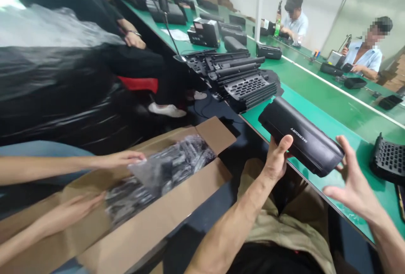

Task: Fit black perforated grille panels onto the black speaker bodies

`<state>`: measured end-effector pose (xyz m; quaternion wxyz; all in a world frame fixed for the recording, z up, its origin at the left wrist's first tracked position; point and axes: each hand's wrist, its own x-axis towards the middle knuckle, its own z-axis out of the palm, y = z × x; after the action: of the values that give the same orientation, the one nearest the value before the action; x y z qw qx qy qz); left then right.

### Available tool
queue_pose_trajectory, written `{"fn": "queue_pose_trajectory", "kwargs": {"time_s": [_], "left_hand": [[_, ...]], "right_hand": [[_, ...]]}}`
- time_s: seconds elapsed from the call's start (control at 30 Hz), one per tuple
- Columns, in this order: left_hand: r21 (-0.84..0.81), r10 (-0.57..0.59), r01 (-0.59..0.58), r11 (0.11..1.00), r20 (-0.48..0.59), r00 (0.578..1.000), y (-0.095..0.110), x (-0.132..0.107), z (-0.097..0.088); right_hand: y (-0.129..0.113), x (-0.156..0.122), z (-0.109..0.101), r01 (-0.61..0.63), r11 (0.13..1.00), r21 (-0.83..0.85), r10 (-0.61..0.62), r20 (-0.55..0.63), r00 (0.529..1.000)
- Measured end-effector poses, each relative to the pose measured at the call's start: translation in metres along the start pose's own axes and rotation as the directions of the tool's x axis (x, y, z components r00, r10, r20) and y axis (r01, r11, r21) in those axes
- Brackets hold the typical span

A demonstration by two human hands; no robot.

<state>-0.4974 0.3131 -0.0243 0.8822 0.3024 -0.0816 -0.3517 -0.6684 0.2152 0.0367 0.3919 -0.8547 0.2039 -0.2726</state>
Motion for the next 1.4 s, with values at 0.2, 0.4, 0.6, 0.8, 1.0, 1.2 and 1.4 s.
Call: {"fn": "queue_pose_trajectory", "kwargs": {"time_s": [0.2,0.4,0.6,0.8,1.0,1.2,1.4], "left_hand": [[0.093,-0.049,0.051,0.994,-0.031,0.998,0.003,0.007,0.006],[0.458,0.090,-0.232,0.858,0.311,0.946,0.079,0.035,-0.010],[0.607,-0.100,-0.473,0.638,0.675,0.731,0.129,0.042,0.006],[0.494,0.085,-0.458,0.739,0.606,0.791,0.105,0.036,0.002],[0.001,0.058,-0.062,0.998,0.362,0.930,0.027,0.025,0.017],[0.269,-0.033,-0.110,0.957,0.476,0.879,0.041,0.033,-0.001],[0.525,0.040,-0.446,0.725,0.614,0.788,0.101,0.041,0.001]], "right_hand": [[0.012,0.006,0.037,0.051,0.998,0.032,-0.039,-0.298,0.954],[0.019,-0.005,-0.006,0.007,0.996,0.085,0.014,-0.248,0.969],[0.012,-0.010,-0.020,0.024,0.995,0.100,-0.006,-0.177,0.984],[0.003,0.010,-0.045,0.058,0.988,0.144,-0.040,-0.122,0.992],[-0.011,0.044,-0.003,0.279,0.904,0.324,-0.229,-0.185,0.956],[-0.011,0.063,0.009,0.335,0.940,-0.065,-0.342,-0.189,0.921],[-0.007,0.055,-0.018,0.407,0.715,-0.568,-0.422,0.112,0.900]]}}
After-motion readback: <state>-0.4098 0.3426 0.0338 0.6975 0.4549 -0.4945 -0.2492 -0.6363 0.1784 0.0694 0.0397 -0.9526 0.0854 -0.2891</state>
